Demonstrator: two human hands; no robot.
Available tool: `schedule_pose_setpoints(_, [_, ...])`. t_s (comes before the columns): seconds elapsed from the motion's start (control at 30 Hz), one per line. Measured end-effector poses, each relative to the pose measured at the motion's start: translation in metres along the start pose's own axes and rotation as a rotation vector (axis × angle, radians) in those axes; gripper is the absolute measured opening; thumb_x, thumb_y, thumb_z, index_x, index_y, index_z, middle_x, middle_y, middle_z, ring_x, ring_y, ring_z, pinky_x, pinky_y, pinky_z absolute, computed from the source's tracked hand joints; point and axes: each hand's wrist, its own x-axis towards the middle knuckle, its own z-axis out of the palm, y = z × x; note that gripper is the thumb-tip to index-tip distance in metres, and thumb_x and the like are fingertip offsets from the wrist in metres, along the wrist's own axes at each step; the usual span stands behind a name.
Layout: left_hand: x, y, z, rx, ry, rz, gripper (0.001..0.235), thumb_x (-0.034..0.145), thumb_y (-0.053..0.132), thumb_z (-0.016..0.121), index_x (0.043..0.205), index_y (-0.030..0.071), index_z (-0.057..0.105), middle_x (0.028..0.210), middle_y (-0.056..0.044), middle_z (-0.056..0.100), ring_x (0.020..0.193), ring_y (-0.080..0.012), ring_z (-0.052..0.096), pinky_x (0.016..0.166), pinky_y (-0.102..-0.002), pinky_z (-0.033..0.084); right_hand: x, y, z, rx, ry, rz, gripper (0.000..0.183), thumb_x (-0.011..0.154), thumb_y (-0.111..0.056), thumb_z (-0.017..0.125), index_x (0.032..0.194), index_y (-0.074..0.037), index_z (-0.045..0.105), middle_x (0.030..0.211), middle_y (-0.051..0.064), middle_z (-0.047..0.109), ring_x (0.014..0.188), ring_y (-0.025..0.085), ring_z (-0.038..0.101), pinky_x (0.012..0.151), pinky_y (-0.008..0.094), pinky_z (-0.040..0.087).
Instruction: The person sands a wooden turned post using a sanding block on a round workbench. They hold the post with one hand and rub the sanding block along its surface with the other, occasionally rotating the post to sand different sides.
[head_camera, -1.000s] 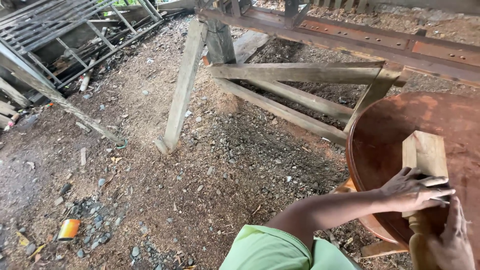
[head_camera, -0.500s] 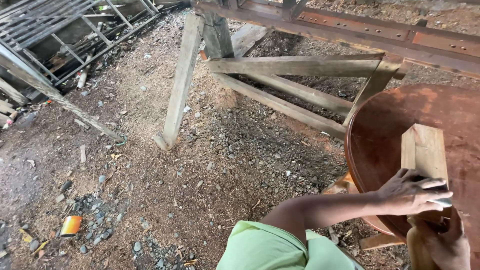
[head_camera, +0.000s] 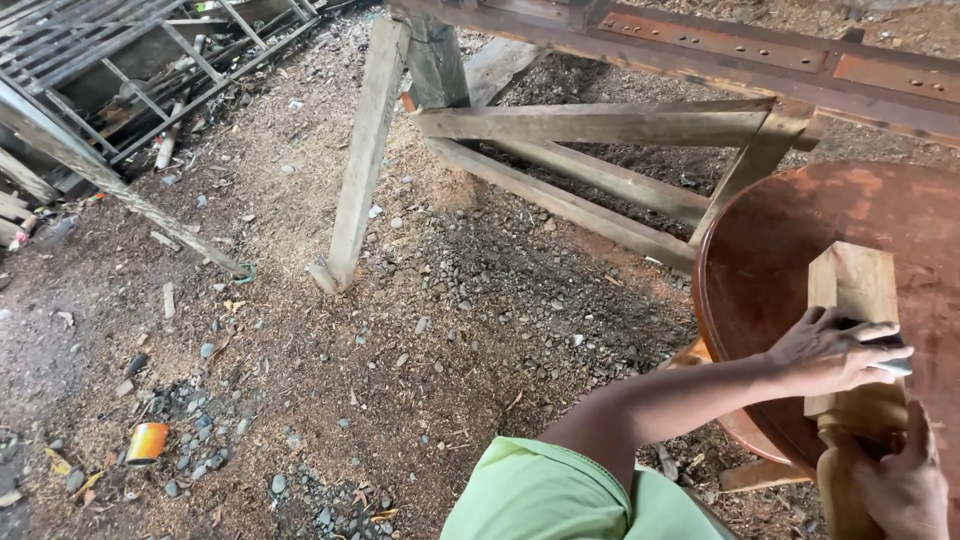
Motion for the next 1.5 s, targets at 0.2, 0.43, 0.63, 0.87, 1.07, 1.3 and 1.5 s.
schedule_pose_setpoints(0.2, [-0.005, -0.004, 0.018, -0.007, -0.060, -0.051, 0.060, 0.095, 0.053, 0.063, 0.152, 0.048, 0.042, 0.165, 0.016, 0.049, 0.127, -0.0195, 0.070, 0.125, -0.049, 0.053, -0.008, -0.046, -0.027, 0.130, -0.058, -0.098, 0.068, 0.086, -0.021, 0.080, 0.140, 0.009, 0.052, 0.121, 0.032, 0.070, 0.101, 0.047, 0.073, 0.090, 0.057, 0.059])
schedule_pose_setpoints(0.43, [-0.001, -0.004, 0.011, 0.009, -0.025, -0.015, 0.062, 0.091, 0.068, 0.055, 0.148, 0.042, 0.048, 0.162, 0.011, 0.050, 0.131, -0.0166, 0.072, 0.127, -0.052, 0.054, -0.002, -0.014, -0.008, -0.119, -0.236, 0.074, 0.070, 0.096, -0.052, 0.058, 0.151, -0.011, 0.046, 0.120, 0.028, 0.078, 0.111, 0.046, 0.076, 0.101, 0.061, 0.059])
schedule_pose_setpoints(0.63, [-0.001, 0.000, -0.005, -0.119, 0.011, -0.057, 0.059, 0.090, 0.066, 0.053, 0.140, 0.037, 0.060, 0.157, 0.011, 0.056, 0.127, -0.0194, 0.072, 0.120, -0.050, 0.051, -0.003, -0.011, -0.012, -0.111, -0.195, -0.095, 0.077, 0.089, -0.038, 0.066, 0.150, 0.005, 0.044, 0.129, 0.031, 0.063, 0.093, 0.051, 0.079, 0.088, 0.061, 0.067])
schedule_pose_setpoints(0.87, [-0.003, 0.005, -0.009, -0.018, -0.024, -0.055, 0.063, 0.087, 0.068, 0.055, 0.143, 0.040, 0.057, 0.160, 0.011, 0.055, 0.135, -0.0163, 0.069, 0.125, -0.049, 0.049, -0.005, -0.035, -0.005, -0.179, -0.206, 0.064, 0.094, 0.092, -0.037, 0.064, 0.162, 0.000, 0.011, 0.124, 0.042, 0.063, 0.094, 0.060, 0.076, 0.084, 0.063, 0.067])
schedule_pose_setpoints(1.07, [-0.019, 0.018, -0.039, 0.071, -0.109, 0.103, 0.048, 0.091, 0.062, 0.058, 0.137, 0.048, 0.059, 0.157, 0.018, 0.052, 0.147, -0.0068, 0.054, 0.123, -0.051, 0.051, -0.018, -0.048, -0.004, -0.131, -0.028, 0.115, 0.118, 0.081, -0.056, 0.059, 0.164, 0.006, 0.001, 0.167, 0.034, 0.003, 0.137, 0.064, 0.041, 0.103, 0.067, 0.047])
schedule_pose_setpoints(1.3, [0.008, 0.003, -0.036, -0.041, -0.081, 0.027, 0.042, 0.094, 0.052, 0.059, 0.132, 0.036, 0.061, 0.149, 0.005, 0.049, 0.122, -0.0259, 0.058, 0.111, -0.053, 0.052, -0.030, -0.069, -0.022, 0.058, 0.034, 0.112, 0.095, 0.084, -0.039, 0.072, 0.151, 0.002, 0.019, 0.124, 0.028, 0.049, 0.101, 0.052, 0.064, 0.084, 0.068, 0.060])
schedule_pose_setpoints(1.5, [-0.017, 0.038, -0.070, -0.181, -0.090, 0.031, 0.044, 0.095, 0.049, 0.056, 0.133, 0.027, 0.064, 0.149, -0.002, 0.052, 0.126, -0.0265, 0.055, 0.112, -0.052, 0.045, -0.016, -0.009, 0.017, 0.105, 0.099, 0.001, 0.084, 0.086, -0.037, 0.067, 0.147, 0.007, 0.031, 0.127, 0.030, 0.052, 0.107, 0.045, 0.061, 0.090, 0.056, 0.057])
